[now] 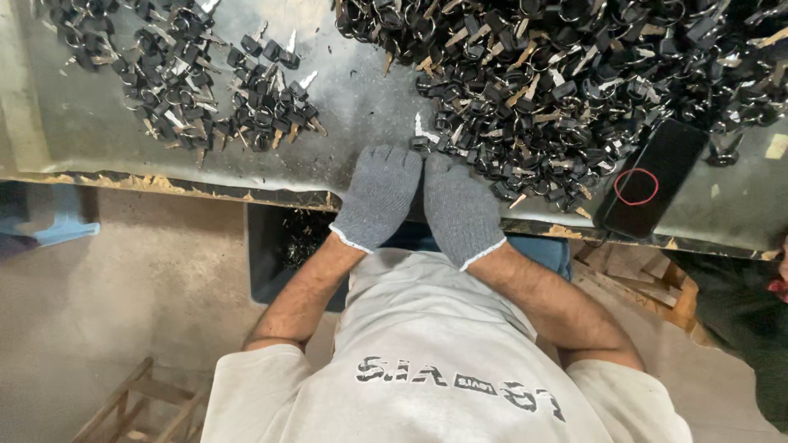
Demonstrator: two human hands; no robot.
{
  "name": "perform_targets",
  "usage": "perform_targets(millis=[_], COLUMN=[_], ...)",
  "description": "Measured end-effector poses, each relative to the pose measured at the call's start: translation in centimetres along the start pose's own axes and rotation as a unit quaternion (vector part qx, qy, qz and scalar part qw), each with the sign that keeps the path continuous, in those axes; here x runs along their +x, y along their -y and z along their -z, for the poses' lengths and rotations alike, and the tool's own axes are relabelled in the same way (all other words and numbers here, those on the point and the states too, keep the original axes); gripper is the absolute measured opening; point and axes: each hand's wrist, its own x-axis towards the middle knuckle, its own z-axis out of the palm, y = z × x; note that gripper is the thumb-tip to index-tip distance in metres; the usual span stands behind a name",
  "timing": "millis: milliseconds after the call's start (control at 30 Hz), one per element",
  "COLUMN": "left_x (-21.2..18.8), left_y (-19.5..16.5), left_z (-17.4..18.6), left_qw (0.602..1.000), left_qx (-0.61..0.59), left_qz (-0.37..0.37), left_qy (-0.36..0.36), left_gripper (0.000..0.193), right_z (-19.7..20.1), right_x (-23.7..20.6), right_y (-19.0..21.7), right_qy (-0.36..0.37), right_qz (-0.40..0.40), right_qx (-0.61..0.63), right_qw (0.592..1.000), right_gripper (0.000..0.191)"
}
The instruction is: The person wearing grey gloves picks small black metal parts one at a time from a large pile on a workbench, briefly handles each part, and drops it into a bin below the bench. The person continues this repetitive sorting and inspection of parts throughout the episode.
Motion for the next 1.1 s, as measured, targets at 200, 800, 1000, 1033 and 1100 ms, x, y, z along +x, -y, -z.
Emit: perform_targets(millis=[200,800,1000,1033,1100], left_x=[-0.2,-1.4,-0.9,-0.9,-0.9], left_y=[0.3,0.4,0.6,0.6,0.5], left_z=[0.3,-0.7,-0.5,-0.2,0.4], left_qw=[0.993,0.989,0.99,0.99,0.985], left_qx=[-0.075,-0.119,-0.113,-0.106,-0.141], left_qz=[0.022,0.028,0.001,-0.003,0.029], left_qy=[-0.084,-0.089,-0.087,-0.091,-0.099], left_gripper=[0.021,0.039,0.04,0.041,0.039], right_z=[0.2,-0.6,-0.2,0.0,0.2], right_x=[0.1,-1.0,0.7,1.1,1.7], right_y=[-1.9,0.2,-0.4,-0.9,-1.8], right_qy=[0.045,-0.041,0.061,0.092,0.162], right_qz=[0.021,0.038,0.024,0.048,0.046], right_qx=[0.277,0.027,0.138,0.159,0.282], right_qw=[0.96,0.998,0.988,0.982,0.944], right_gripper=[0.024,0.015,0.021,0.024,0.03])
